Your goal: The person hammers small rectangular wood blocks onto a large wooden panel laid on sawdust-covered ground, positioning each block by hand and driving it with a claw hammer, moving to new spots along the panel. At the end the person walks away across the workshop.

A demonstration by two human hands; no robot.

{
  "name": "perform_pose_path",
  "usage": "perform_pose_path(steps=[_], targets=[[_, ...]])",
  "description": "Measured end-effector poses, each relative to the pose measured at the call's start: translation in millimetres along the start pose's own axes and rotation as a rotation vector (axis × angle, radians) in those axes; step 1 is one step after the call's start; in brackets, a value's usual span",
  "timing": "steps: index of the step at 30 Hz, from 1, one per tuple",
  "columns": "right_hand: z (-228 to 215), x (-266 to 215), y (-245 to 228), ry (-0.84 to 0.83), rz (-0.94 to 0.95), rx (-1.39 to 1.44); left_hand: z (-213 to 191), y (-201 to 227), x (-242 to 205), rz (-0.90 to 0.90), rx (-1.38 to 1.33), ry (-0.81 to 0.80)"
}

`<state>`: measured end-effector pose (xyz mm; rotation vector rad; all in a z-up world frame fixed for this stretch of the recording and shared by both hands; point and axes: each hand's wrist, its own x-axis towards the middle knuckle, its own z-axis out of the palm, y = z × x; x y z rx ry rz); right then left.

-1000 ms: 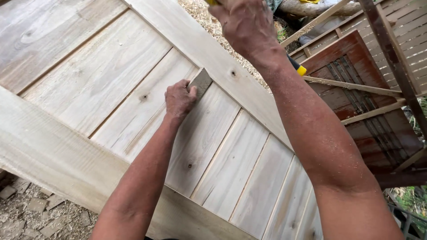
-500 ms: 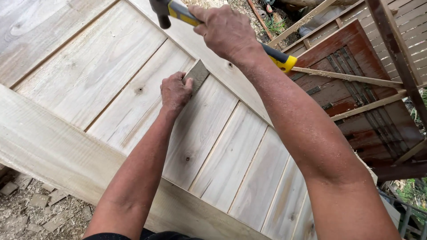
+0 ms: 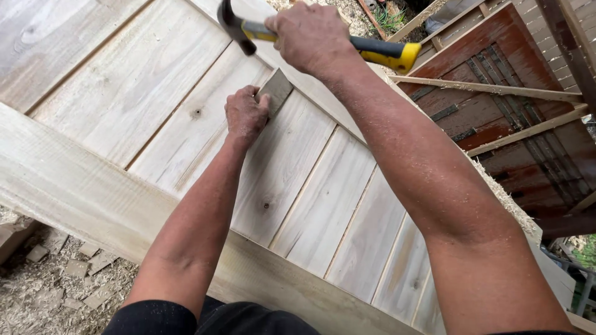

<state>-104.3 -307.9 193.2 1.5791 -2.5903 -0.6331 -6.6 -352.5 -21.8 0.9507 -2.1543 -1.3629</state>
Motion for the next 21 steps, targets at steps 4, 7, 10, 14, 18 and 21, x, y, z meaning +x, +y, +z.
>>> perform_pose_path(steps=[4, 7, 10, 14, 18, 21], targets=[[-39.8, -39.9, 19.6, 0.361, 0.002, 0.270, -9.1, -11.9, 3.8, -0.007, -0.042, -0.026], [-55.1, -80.0, 32.6, 0.508, -0.037, 0.293, -54.5, -30.7, -20.5, -0.096, 0.069, -0.152], [-57.3, -112.1, 36.0, 0.562, -0.090, 0.275, -109.5, -57.9, -56.7, -0.212, 0.204, -0.306], [-66.2, -137.2, 2.5, 0.636, -0.276, 0.424, -166.2, -76.1, -106.9, -0.253, 0.325, -0.441], [-75.0, -141.3, -64.3, 0.699, -0.417, 0.619, -188.3, -60.1, -128.3, -0.359, 0.262, -0.402], [-72.5, -132.2, -85.5, 0.675, -0.404, 0.700, -181.8, -57.1, -128.6, -0.271, 0.305, -0.390]])
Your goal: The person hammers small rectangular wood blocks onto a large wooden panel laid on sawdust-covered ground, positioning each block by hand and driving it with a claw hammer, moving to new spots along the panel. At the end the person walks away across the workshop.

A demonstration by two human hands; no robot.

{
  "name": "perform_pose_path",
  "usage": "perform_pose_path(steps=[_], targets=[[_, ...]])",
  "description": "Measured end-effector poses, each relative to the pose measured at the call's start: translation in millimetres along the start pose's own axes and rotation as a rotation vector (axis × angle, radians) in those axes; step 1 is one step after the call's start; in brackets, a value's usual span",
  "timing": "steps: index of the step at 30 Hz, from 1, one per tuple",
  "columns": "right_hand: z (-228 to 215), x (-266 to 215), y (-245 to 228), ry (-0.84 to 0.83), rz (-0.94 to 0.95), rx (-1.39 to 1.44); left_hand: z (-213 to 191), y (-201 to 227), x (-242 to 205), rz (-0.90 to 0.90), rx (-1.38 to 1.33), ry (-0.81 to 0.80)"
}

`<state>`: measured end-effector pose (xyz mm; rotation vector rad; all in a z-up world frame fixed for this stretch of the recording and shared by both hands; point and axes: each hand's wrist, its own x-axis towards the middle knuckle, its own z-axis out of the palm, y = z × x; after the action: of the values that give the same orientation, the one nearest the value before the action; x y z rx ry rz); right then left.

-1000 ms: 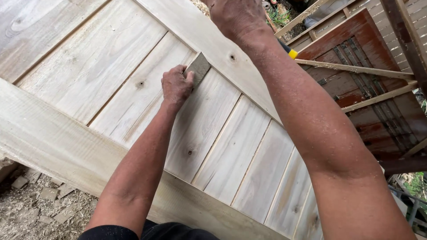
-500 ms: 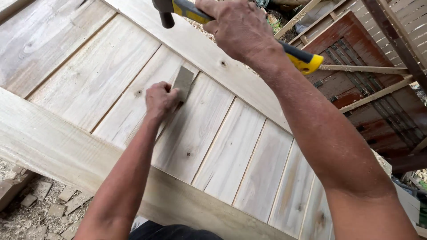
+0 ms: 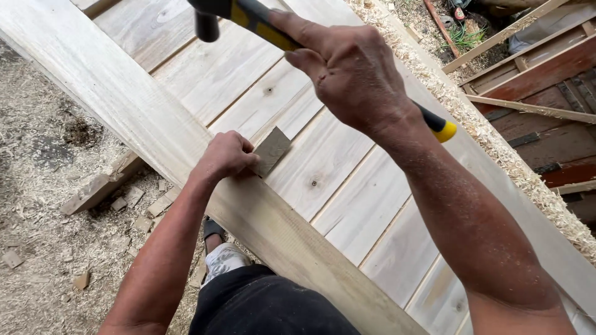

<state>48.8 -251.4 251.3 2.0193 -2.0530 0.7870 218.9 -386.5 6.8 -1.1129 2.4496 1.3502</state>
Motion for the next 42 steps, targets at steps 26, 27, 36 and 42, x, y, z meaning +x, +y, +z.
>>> perform_pose_path(steps=[26, 27, 36, 42], targets=[[93.1, 17.5, 0.3, -0.923, 0.426, -0.304, 1.1, 6.8, 8.7, -0.091, -0.065, -0.075], [87.1, 21.6, 4.7, -0.921, 0.435, -0.313, 2.1, 10.3, 13.7, -0.079, -0.067, -0.080], [114.7, 16.9, 33.2, -0.148, 0.232, 0.039, -0.8, -0.7, 6.7, -0.107, -0.011, -0.074], [81.0, 35.9, -3.8, -0.878, 0.364, -0.355, -1.2, 1.6, 7.6, -0.041, 0.058, -0.067]])
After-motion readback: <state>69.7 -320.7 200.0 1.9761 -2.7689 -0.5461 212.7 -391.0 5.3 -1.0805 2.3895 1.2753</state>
